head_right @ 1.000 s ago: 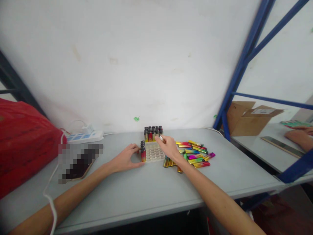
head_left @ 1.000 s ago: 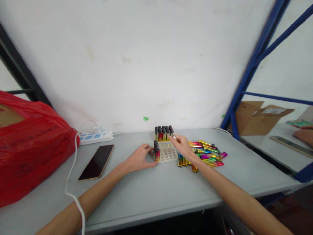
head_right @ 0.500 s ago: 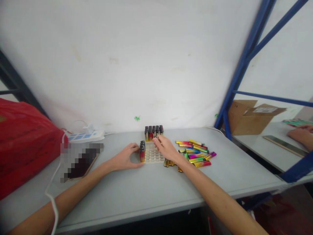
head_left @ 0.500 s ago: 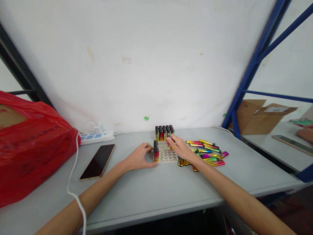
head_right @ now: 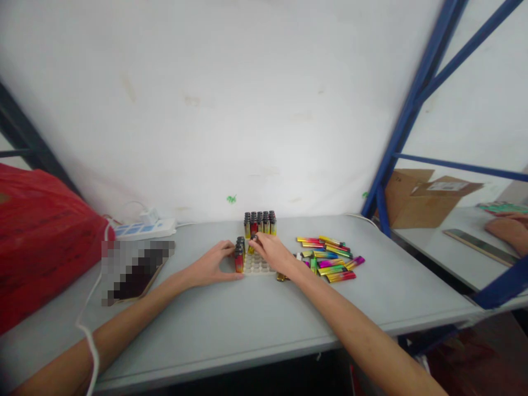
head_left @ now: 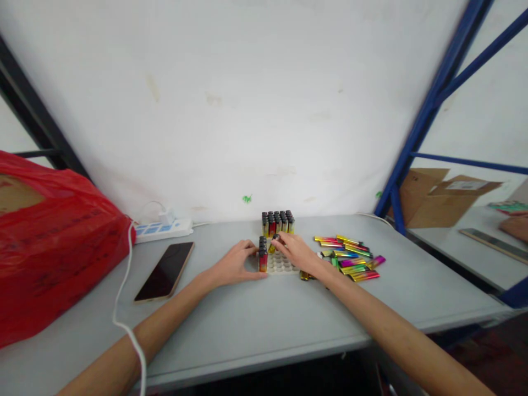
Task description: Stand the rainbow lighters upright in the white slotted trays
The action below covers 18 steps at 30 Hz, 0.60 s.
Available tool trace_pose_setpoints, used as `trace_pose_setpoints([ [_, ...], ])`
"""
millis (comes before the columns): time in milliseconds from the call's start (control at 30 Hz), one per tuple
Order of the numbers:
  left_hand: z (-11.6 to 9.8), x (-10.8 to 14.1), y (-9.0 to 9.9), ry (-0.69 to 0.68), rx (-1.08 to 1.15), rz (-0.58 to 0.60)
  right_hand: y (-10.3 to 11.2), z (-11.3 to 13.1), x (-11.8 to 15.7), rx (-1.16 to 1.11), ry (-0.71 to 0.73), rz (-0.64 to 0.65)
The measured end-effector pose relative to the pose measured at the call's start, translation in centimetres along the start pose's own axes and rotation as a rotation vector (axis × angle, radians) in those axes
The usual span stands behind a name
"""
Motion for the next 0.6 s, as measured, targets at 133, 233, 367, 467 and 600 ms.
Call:
trace_pose_setpoints([
  [133,0.1,0.0,0.2,-0.006,0.024,0.012,-0.8,0.0,-0.2,0.042,0.089,0.024],
  [233,0.1,-0.1,0.3,-0.006,0.034,0.023,-1.2,-0.2,-0.1,0.077,0.120,0.035],
  [367,0.0,-0.1,0.5,-0.009,0.038,0.020,-1.4,-0.3,-0.1,0.126,0.127,0.061],
  [467,-0.1,0.0,0.4,-0.004,0.027,0.010,-1.5,-0.1,0.0,0.218,0.135,0.087],
  [600,-0.2,0.0,0.2,0.029,-0.025,-0.040,-0.7,0.2,0.3,0.296,0.159,0.094],
])
Point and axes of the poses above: each hand's wrist, its own x-axis away from the middle knuckle, its own y-axis out of the back of the hand, z = x × y, the point moved 6 cm from there along -x, towards the middle knuckle, and after that the axes turned 10 degrees about -z, right-handed, at the moved point
